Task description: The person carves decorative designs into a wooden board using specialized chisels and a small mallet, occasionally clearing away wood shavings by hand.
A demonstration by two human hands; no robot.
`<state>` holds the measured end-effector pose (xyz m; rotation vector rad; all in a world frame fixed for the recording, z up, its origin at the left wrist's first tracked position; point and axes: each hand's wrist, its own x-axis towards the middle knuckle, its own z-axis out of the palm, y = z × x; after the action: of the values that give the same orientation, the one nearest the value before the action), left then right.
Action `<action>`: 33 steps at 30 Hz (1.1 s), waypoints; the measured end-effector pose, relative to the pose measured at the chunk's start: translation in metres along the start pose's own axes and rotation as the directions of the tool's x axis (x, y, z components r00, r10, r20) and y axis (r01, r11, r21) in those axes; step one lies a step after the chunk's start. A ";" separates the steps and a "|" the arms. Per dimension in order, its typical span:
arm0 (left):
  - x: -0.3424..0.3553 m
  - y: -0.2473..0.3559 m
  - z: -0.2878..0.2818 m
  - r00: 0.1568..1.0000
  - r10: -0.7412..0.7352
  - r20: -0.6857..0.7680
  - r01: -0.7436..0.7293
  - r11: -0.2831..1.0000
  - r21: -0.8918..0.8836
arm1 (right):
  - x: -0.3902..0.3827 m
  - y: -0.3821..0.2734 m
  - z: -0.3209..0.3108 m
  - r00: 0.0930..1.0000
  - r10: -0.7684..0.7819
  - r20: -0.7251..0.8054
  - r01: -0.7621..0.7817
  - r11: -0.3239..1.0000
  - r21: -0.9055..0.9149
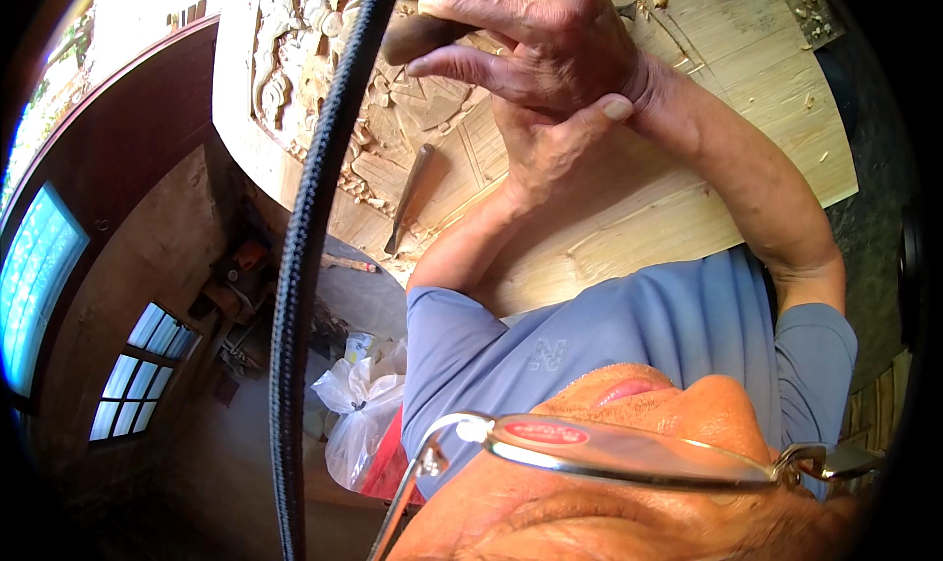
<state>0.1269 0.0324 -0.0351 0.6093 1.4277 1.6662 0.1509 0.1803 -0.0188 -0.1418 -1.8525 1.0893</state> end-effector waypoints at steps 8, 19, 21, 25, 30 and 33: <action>0.004 0.009 0.006 0.999 -0.033 -0.020 0.033 0.999 -0.004 | 0.001 0.000 0.005 0.999 0.038 0.003 -0.038 0.999 -0.020; 0.001 0.007 0.000 0.991 -0.126 0.047 0.123 0.990 0.073 | -0.006 -0.004 0.000 0.997 0.078 0.000 -0.078 0.993 -0.090; 0.000 -0.001 -0.005 0.995 0.045 0.092 -0.054 0.993 0.102 | -0.006 -0.007 0.001 0.997 0.074 -0.005 -0.075 0.996 -0.049; -0.004 -0.007 -0.006 0.995 0.094 0.017 -0.095 0.991 0.098 | -0.001 -0.005 0.001 1.000 0.001 0.019 -0.002 1.000 0.029; -0.007 -0.010 -0.006 0.999 0.052 -0.011 -0.049 0.983 0.178 | 0.000 -0.001 0.002 0.999 -0.026 0.046 0.020 0.992 0.124; -0.006 -0.009 -0.007 1.000 0.028 0.007 -0.029 0.976 0.214 | 0.000 0.000 0.003 0.999 -0.043 -0.014 0.045 0.982 0.181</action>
<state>0.1271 0.0232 -0.0448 0.7559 1.6156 1.5422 0.1487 0.1788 -0.0194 -0.0002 -1.7292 1.2182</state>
